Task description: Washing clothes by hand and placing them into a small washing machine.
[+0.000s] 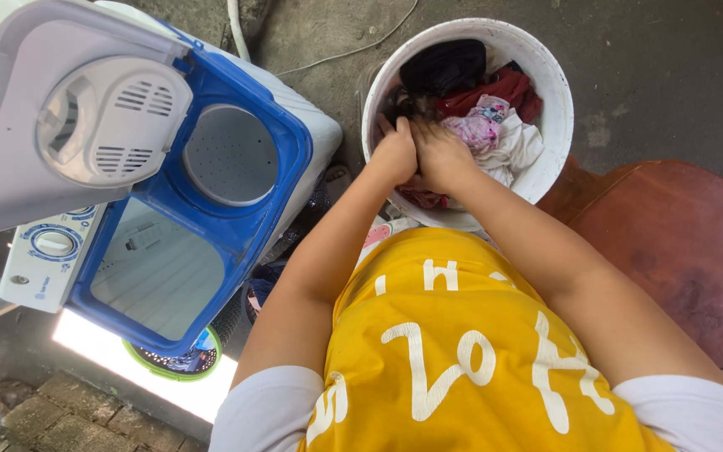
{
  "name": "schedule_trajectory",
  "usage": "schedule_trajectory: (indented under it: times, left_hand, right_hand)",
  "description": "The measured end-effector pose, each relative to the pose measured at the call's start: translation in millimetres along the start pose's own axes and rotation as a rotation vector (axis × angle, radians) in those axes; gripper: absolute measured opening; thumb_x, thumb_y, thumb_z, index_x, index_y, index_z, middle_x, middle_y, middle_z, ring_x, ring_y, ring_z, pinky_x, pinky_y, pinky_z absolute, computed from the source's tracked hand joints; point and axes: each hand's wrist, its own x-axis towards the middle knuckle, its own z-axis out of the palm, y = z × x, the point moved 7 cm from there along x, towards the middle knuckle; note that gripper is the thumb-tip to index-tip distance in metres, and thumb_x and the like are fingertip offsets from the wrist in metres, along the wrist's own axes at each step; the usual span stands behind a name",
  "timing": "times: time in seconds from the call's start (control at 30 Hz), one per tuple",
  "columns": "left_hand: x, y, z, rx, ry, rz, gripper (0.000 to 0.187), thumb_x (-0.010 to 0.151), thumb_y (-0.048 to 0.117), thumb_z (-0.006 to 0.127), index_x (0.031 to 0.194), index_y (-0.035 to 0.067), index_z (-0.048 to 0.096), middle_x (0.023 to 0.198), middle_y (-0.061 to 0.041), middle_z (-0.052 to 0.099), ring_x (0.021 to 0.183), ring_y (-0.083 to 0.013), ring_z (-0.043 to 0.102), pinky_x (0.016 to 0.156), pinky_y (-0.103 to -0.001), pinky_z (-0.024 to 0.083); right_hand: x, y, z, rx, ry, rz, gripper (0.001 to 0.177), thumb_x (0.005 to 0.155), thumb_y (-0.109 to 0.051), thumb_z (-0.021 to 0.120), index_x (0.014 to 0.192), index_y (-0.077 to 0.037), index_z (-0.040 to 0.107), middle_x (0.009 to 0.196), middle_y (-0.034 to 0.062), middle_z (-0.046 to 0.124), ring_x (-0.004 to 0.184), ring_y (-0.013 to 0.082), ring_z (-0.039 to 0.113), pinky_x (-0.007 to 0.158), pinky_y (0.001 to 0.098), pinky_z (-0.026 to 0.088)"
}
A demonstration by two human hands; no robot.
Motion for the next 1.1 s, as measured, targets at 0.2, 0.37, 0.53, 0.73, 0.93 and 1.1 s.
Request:
schedule_trajectory:
  times: [0.2, 0.37, 0.53, 0.73, 0.93, 1.1]
  left_hand:
    - [3.9, -0.4, -28.3, -0.306, -0.009, -0.192, 0.078, 0.083, 0.012, 0.058, 0.153, 0.000, 0.026, 0.138, -0.047, 0.044, 0.124, -0.0544, 0.055, 0.107, -0.049, 0.045]
    - [9.7, -16.4, -19.1, -0.576, 0.238, -0.147, 0.084, 0.096, 0.048, 0.068, 0.156, 0.001, 0.033, 0.147, -0.035, 0.050, 0.136, -0.0470, 0.052, 0.115, -0.046, 0.041]
    - [-12.6, 25.6, -53.4, -1.517, 0.175, -0.309, 0.073, 0.094, 0.047, 0.066, 0.152, 0.013, 0.040, 0.145, -0.009, 0.052, 0.131, -0.0247, 0.052, 0.109, -0.040, 0.039]
    - [-3.7, 63.9, -40.4, -2.014, 0.308, -0.255, 0.031, 0.081, 0.019, 0.076, 0.107, 0.010, 0.063, 0.095, -0.004, 0.068, 0.086, -0.0173, 0.066, 0.075, -0.035, 0.057]
    - [-12.9, 78.2, -41.2, -1.671, 0.558, -0.166, 0.016, 0.087, 0.013, 0.077, 0.084, 0.004, 0.064, 0.080, 0.003, 0.062, 0.072, -0.0078, 0.053, 0.064, -0.027, 0.046]
    - [-20.8, 94.7, -61.2, -1.270, 0.572, 0.024, 0.017, 0.082, 0.012, 0.069, 0.075, -0.002, 0.062, 0.069, 0.001, 0.054, 0.068, -0.0055, 0.049, 0.063, -0.027, 0.046]
  right_hand:
    - [19.1, 38.9, 42.6, -0.129, -0.107, 0.192, 0.057, 0.090, -0.029, 0.072, 0.138, -0.004, 0.054, 0.122, 0.0167, 0.072, 0.116, 0.0319, 0.069, 0.104, 0.0467, 0.044]
    - [6.4, 62.4, -5.2, 0.545, 0.213, 0.398, 0.031, 0.098, -0.017, 0.060, 0.126, -0.006, 0.069, 0.104, 0.0151, 0.072, 0.098, 0.0283, 0.068, 0.088, 0.0358, 0.052]
    - [-19.4, 92.5, 1.9, 1.525, 0.405, 0.380, 0.034, 0.095, -0.007, 0.052, 0.124, 0.001, 0.068, 0.108, 0.0052, 0.069, 0.100, 0.0155, 0.060, 0.094, 0.0294, 0.051]
    - [-35.0, -4.4, -117.7, 1.287, 0.825, 0.071, 0.055, 0.101, -0.038, 0.072, 0.137, -0.011, 0.040, 0.130, 0.0004, 0.052, 0.119, 0.0095, 0.052, 0.105, 0.0255, 0.043]
    - [-35.0, 83.0, -13.7, 1.474, 0.976, 0.599, 0.032, 0.103, -0.038, 0.067, 0.109, -0.006, 0.064, 0.101, 0.0006, 0.063, 0.093, 0.0106, 0.059, 0.085, 0.0294, 0.052]
    - [-20.9, 94.5, 19.5, 2.131, 0.717, 0.685, 0.019, 0.104, -0.030, 0.066, 0.094, -0.014, 0.062, 0.086, 0.0013, 0.064, 0.077, 0.0175, 0.065, 0.072, 0.0354, 0.056]
